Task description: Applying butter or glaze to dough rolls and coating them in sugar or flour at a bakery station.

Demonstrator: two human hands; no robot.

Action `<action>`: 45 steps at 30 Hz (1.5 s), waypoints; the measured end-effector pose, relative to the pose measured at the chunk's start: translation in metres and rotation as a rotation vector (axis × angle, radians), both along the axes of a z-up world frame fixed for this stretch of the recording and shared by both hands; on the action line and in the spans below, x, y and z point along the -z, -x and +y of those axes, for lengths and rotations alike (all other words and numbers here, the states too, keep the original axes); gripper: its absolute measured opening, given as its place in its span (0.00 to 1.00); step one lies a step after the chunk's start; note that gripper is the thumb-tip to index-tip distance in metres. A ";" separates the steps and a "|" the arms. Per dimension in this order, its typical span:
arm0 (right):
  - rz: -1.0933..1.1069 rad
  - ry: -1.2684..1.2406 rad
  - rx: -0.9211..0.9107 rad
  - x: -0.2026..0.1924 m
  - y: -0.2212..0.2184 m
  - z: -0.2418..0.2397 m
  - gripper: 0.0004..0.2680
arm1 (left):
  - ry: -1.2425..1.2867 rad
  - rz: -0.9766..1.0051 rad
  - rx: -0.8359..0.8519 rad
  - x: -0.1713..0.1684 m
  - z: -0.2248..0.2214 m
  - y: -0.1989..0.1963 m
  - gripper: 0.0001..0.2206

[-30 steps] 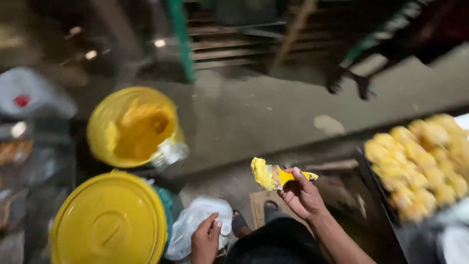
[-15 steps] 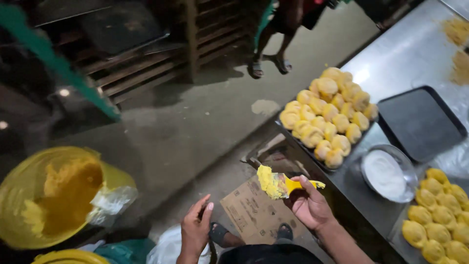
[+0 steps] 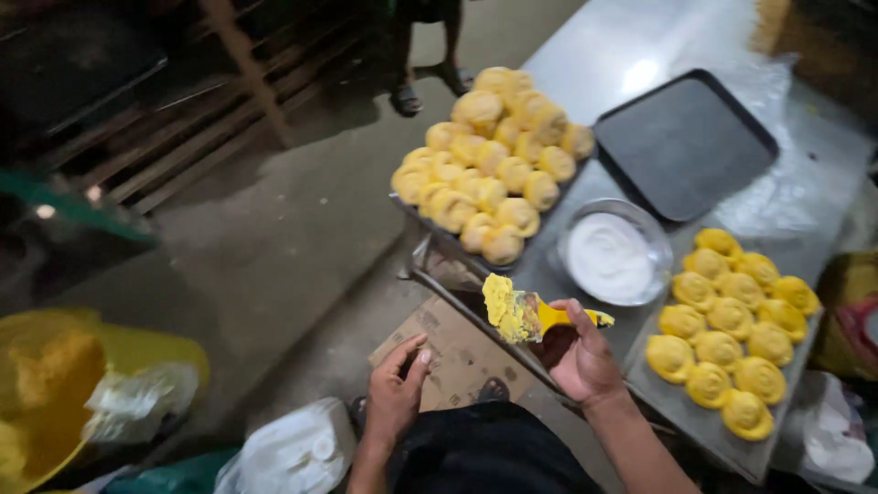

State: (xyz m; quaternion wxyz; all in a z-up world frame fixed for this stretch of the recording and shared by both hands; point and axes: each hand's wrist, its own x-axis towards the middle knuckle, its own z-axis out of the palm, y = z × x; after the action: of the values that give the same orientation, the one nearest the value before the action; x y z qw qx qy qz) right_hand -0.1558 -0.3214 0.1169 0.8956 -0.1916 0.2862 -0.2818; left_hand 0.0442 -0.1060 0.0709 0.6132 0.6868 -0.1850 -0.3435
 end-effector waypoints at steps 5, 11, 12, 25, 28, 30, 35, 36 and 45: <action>0.032 0.013 0.164 -0.007 0.072 -0.021 0.10 | -0.003 -0.007 0.133 -0.012 -0.056 0.050 0.16; 0.056 0.048 0.356 0.016 0.164 -0.044 0.09 | -0.073 -0.025 0.359 0.009 -0.125 0.106 0.16; 0.080 0.048 0.415 0.025 0.179 -0.048 0.09 | -0.005 -0.112 0.419 0.015 -0.138 0.114 0.15; 0.496 0.018 0.915 0.045 0.340 -0.096 0.10 | -0.301 -0.576 1.223 0.113 -0.264 0.210 0.29; 0.572 0.096 0.952 0.046 0.392 -0.126 0.10 | -0.434 -0.623 1.294 0.073 -0.279 0.212 0.27; 0.626 0.131 0.953 0.033 0.405 -0.151 0.09 | -0.491 -0.621 1.321 0.072 -0.285 0.217 0.27; 0.768 0.204 0.894 0.036 0.459 -0.236 0.08 | -0.606 -0.553 1.322 0.076 -0.281 0.238 0.30; 0.741 0.263 0.845 0.040 0.469 -0.255 0.08 | -0.565 -0.522 1.236 0.085 -0.277 0.244 0.31; 0.843 0.411 0.548 0.069 0.480 -0.339 0.08 | -0.892 -0.422 0.956 0.056 -0.261 0.277 0.29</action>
State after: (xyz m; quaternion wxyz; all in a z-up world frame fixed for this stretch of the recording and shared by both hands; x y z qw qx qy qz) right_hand -0.6357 -0.6604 0.0477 0.5412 -0.3775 0.5989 -0.4537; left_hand -0.2327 -0.3671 0.0148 0.0037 0.7688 -0.4242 -0.4786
